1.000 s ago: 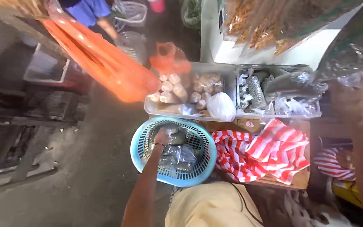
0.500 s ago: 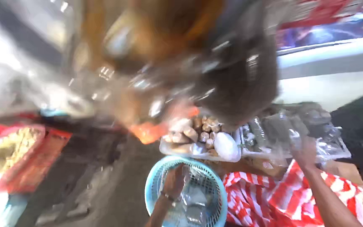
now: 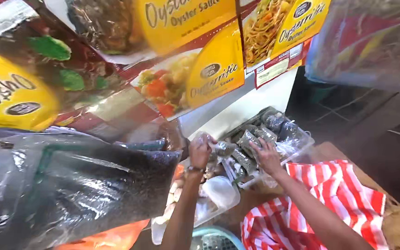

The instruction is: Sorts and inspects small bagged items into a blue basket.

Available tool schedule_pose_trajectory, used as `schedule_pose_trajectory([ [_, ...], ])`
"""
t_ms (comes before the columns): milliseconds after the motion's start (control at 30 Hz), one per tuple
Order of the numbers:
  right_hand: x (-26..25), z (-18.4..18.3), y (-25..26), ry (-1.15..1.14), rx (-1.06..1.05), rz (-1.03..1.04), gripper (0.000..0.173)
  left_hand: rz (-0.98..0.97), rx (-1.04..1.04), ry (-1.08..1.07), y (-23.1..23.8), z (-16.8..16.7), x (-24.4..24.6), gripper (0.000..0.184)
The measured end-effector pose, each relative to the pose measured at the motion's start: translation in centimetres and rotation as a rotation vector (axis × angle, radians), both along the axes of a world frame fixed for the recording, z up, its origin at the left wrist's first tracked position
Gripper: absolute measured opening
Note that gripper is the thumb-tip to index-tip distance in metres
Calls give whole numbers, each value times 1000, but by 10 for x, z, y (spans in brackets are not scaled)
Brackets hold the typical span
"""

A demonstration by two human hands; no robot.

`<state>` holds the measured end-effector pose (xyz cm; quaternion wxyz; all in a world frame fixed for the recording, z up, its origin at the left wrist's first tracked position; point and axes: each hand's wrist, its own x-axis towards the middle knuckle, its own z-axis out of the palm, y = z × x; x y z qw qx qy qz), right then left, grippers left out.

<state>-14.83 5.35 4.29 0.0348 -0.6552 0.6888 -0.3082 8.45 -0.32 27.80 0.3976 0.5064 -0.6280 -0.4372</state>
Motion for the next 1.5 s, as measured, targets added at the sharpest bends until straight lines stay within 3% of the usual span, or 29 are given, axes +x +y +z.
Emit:
schedule_pose_trajectory([
  [167,0,-6,-4,34,-41,-18,59,-54,-125,-170,-68,-59,-67,31],
  [300,-1,-3,-5,63,-28,1,60,-161,28,-502,-80,-117,-88,35],
  [400,-1,0,-6,86,-19,10,61,-197,-36,-680,-61,-143,-96,34],
  [567,4,6,-12,92,4,2,51,-234,-75,-641,-7,-148,-91,30],
  [700,18,26,-19,112,37,25,55,26,-274,-600,14,-180,-88,26],
  [767,27,32,-20,127,129,0,57,155,-23,-553,9,-188,-82,30],
  [833,31,28,-21,121,165,-36,57,249,277,-496,2,-203,-68,48],
  [933,23,19,-22,35,175,-89,57,239,395,-422,11,-231,-47,84],
  [1000,19,21,-20,44,252,-123,62,150,383,-436,24,-237,-39,91],
  [1100,39,62,-25,201,430,-103,66,-44,347,-556,27,-240,-26,88],
  [1233,70,74,-63,278,266,290,69,-271,294,-874,17,-236,-24,75],
  [1333,78,53,-111,403,481,542,63,-219,259,-952,21,-231,-24,75],
  [1400,67,40,-130,442,637,516,47,-76,290,-860,22,-224,-17,76],
  [1500,47,50,-139,384,715,375,39,243,287,-552,18,-210,4,68],
])
